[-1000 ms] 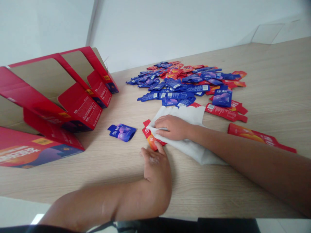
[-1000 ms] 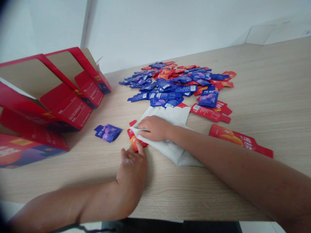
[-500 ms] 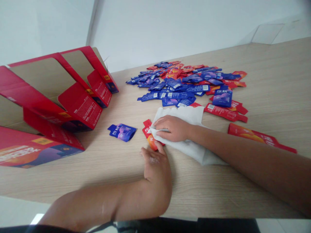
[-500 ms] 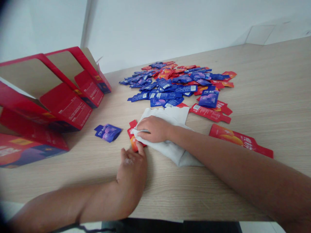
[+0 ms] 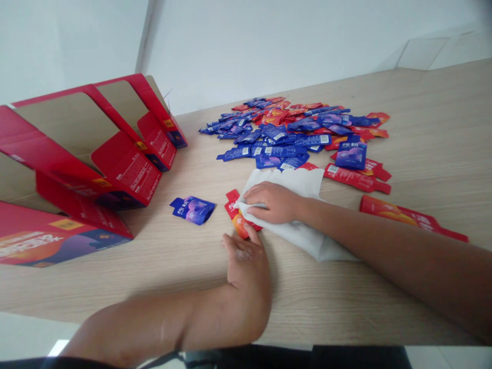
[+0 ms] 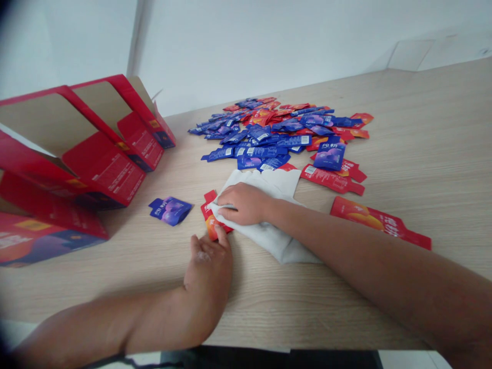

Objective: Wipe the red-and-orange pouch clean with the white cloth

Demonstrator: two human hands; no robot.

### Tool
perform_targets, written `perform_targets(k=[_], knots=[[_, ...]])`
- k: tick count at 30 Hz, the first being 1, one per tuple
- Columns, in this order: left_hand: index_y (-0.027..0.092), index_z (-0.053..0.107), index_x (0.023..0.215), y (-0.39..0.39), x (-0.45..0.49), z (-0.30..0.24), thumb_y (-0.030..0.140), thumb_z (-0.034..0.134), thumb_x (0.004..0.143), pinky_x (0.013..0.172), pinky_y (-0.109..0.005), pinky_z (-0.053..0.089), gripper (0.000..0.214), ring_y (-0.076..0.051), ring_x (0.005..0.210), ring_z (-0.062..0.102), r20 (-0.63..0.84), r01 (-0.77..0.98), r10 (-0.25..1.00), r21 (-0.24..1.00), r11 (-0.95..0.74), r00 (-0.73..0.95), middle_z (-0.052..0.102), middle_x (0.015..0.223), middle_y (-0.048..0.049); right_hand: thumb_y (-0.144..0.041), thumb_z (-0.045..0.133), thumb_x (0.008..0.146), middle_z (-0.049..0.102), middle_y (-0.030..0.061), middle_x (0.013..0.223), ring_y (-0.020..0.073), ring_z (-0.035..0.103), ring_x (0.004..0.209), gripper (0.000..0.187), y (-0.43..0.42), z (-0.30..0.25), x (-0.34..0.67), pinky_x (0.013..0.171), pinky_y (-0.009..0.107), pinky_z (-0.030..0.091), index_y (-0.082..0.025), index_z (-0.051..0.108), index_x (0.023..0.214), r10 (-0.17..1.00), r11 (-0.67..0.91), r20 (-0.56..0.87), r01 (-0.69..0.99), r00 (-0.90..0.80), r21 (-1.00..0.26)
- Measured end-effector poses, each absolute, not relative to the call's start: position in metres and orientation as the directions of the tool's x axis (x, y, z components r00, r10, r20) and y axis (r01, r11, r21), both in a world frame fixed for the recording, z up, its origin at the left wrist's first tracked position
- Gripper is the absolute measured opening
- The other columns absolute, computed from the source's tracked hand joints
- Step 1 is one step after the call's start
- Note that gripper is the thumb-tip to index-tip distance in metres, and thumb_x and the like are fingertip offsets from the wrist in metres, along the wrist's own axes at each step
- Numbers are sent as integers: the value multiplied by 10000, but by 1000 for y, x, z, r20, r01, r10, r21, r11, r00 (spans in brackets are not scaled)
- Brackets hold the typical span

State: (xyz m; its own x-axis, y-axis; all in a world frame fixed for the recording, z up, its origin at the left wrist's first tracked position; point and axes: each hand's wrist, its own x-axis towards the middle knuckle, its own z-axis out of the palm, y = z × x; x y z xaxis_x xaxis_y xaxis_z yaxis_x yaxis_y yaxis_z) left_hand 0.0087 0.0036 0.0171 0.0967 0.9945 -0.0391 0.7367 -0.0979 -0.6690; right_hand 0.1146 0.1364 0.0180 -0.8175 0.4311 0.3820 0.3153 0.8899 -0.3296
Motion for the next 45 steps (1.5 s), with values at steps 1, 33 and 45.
perform_targets(k=[1, 33, 45], knots=[[36, 473, 1322, 3, 9, 17, -27, 216, 829, 938, -402, 475, 560, -210, 844, 708, -42, 738, 994, -667, -99, 96, 734, 892, -198, -223, 499, 855, 662, 76, 835, 186, 581, 822, 185, 136, 18, 115, 775, 318, 412, -156, 602, 717, 426, 891, 386, 305, -818, -337], [-1, 509, 1279, 2, 8, 18, -28, 277, 822, 947, -441, 456, 513, -231, 862, 696, 27, 863, 996, -502, -62, 87, 722, 841, -220, -230, 498, 855, 677, 79, 868, 192, 593, 837, 186, 136, 17, 114, 782, 325, 418, -157, 620, 735, 458, 875, 373, 334, -807, -351], [18, 504, 1293, 2, 9, 18, -23, 252, 835, 923, -393, 465, 524, -210, 802, 700, 9, 801, 995, -595, -71, 95, 724, 827, -199, -226, 505, 844, 671, 67, 837, 183, 590, 810, 178, 134, 18, 115, 780, 322, 413, -163, 608, 713, 431, 883, 379, 297, -819, -363]])
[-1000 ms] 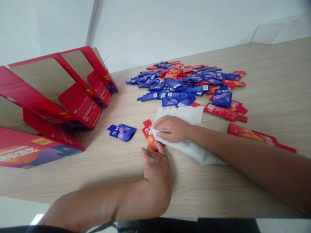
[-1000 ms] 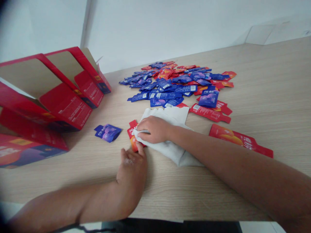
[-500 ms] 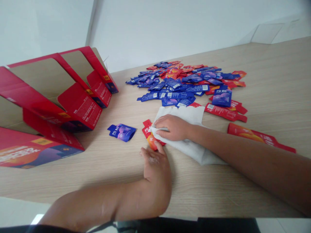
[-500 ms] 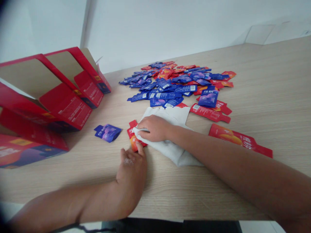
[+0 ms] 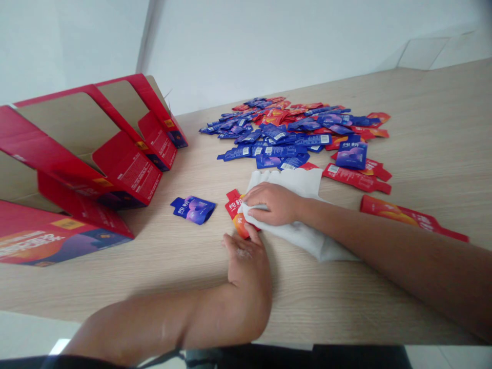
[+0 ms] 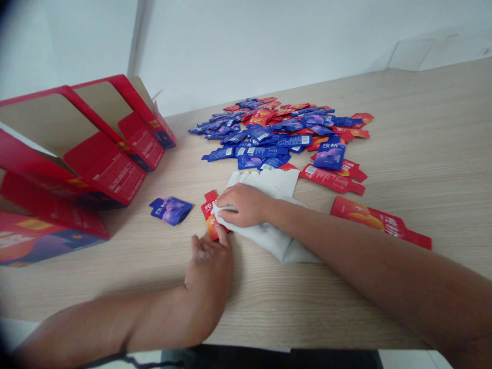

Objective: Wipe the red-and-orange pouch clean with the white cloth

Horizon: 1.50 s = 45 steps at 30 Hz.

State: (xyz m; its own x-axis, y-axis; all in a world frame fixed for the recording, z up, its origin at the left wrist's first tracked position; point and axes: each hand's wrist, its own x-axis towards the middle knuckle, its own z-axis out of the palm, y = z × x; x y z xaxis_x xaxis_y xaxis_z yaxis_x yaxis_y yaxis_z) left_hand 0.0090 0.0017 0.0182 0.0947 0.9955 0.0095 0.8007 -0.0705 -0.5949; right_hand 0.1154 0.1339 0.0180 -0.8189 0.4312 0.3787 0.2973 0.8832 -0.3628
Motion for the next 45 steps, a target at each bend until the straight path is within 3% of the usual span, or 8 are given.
perform_targets(k=[9, 15, 24, 29, 36, 45], knots=[[20, 511, 1285, 1, 8, 19, -27, 264, 826, 925, -408, 464, 522, -211, 815, 699, 13, 824, 997, -563, -61, 83, 726, 823, -189, -227, 506, 849, 671, 66, 832, 183, 590, 803, 177, 135, 17, 114, 768, 320, 412, -162, 610, 721, 449, 878, 389, 316, -804, -360], [-3, 520, 1267, 2, 9, 19, -27, 279, 819, 926, -432, 465, 510, -227, 827, 697, 29, 877, 996, -477, -59, 83, 719, 824, -215, -240, 491, 863, 676, 77, 855, 189, 592, 826, 187, 136, 16, 113, 776, 319, 412, -152, 617, 756, 457, 880, 405, 337, -792, -335], [12, 515, 1279, 2, 7, 16, -11, 282, 828, 905, -408, 477, 508, -223, 824, 701, 23, 803, 993, -590, -83, 120, 724, 851, -216, -246, 471, 873, 682, 92, 877, 199, 600, 852, 206, 136, 17, 114, 792, 324, 418, -143, 630, 794, 474, 875, 394, 372, -787, -309], [35, 527, 1271, 1, 8, 17, -19, 287, 815, 914, -404, 469, 519, -202, 799, 697, 32, 800, 994, -596, -67, 107, 728, 802, -168, -233, 493, 851, 680, 85, 869, 199, 595, 842, 183, 135, 17, 114, 799, 333, 417, -155, 626, 754, 449, 886, 398, 338, -800, -319], [6, 508, 1284, 3, 9, 21, -18, 257, 833, 906, -406, 474, 516, -222, 814, 702, -14, 842, 995, -532, -87, 94, 720, 832, -215, -229, 515, 835, 678, 79, 862, 202, 591, 852, 178, 134, 17, 115, 800, 343, 418, -172, 600, 689, 430, 892, 398, 312, -811, -327], [13, 500, 1293, 2, 9, 21, -24, 253, 832, 911, -407, 474, 525, -226, 822, 703, -19, 820, 996, -565, -86, 92, 724, 854, -220, -221, 510, 836, 683, 76, 838, 195, 603, 827, 190, 133, 17, 115, 781, 330, 424, -173, 595, 673, 408, 902, 425, 283, -808, -327]])
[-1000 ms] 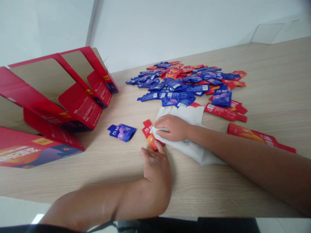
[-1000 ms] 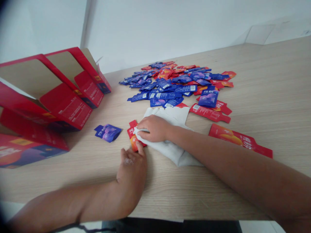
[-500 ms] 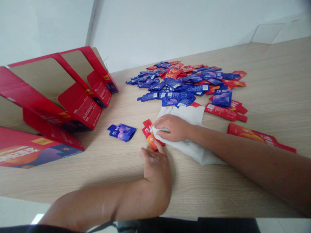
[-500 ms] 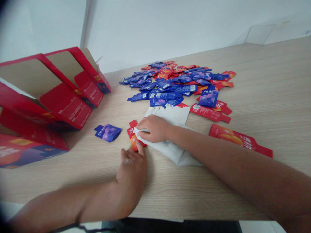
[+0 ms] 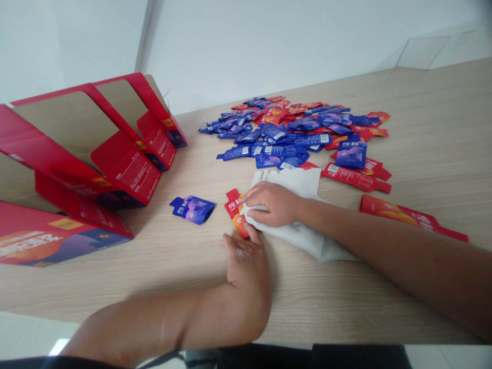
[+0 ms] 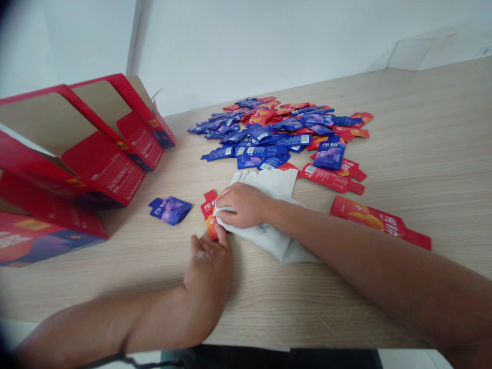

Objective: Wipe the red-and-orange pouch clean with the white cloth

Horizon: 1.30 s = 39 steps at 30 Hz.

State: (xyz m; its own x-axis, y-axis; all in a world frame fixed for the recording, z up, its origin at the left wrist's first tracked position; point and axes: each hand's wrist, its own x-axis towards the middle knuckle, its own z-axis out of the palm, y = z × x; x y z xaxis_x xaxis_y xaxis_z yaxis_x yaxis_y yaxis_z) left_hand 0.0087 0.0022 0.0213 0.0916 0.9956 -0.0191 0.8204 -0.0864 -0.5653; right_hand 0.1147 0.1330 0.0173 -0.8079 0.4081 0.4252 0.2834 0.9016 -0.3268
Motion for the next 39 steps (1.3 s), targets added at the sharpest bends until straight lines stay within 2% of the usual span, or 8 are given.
perform_targets(k=[7, 16, 22, 32, 39], knots=[[11, 504, 1288, 2, 9, 20, -28, 251, 830, 888, -400, 488, 525, -226, 822, 701, -14, 825, 995, -558, -90, 99, 721, 852, -222, -233, 486, 855, 682, 73, 826, 190, 605, 825, 205, 133, 17, 114, 795, 323, 420, -160, 605, 705, 405, 905, 425, 289, -810, -312], [15, 493, 1299, 2, 9, 17, -22, 259, 834, 926, -408, 473, 522, -213, 828, 701, -4, 797, 995, -599, -80, 97, 725, 847, -202, -250, 441, 905, 673, 84, 854, 196, 598, 863, 257, 134, 18, 113, 796, 327, 416, -146, 621, 755, 457, 885, 391, 364, -799, -292], [23, 490, 1305, 2, 9, 18, -18, 239, 837, 902, -394, 485, 533, -217, 822, 704, -18, 786, 995, -612, -86, 94, 726, 856, -206, -246, 442, 913, 673, 88, 867, 196, 598, 888, 254, 135, 17, 113, 807, 326, 417, -140, 625, 772, 439, 892, 399, 338, -805, -300], [8, 483, 1305, 2, 9, 18, -26, 245, 832, 926, -410, 471, 531, -218, 829, 701, -20, 804, 996, -589, -80, 84, 725, 872, -219, -249, 476, 885, 679, 72, 876, 181, 588, 814, 220, 134, 16, 114, 763, 315, 406, -156, 637, 768, 450, 877, 386, 315, -805, -364], [21, 485, 1308, 1, 9, 17, -27, 248, 830, 933, -406, 469, 536, -211, 819, 702, -11, 789, 996, -609, -81, 94, 726, 852, -197, -250, 444, 905, 673, 76, 849, 181, 586, 812, 254, 136, 17, 113, 748, 302, 404, -145, 618, 753, 474, 871, 359, 368, -804, -326]])
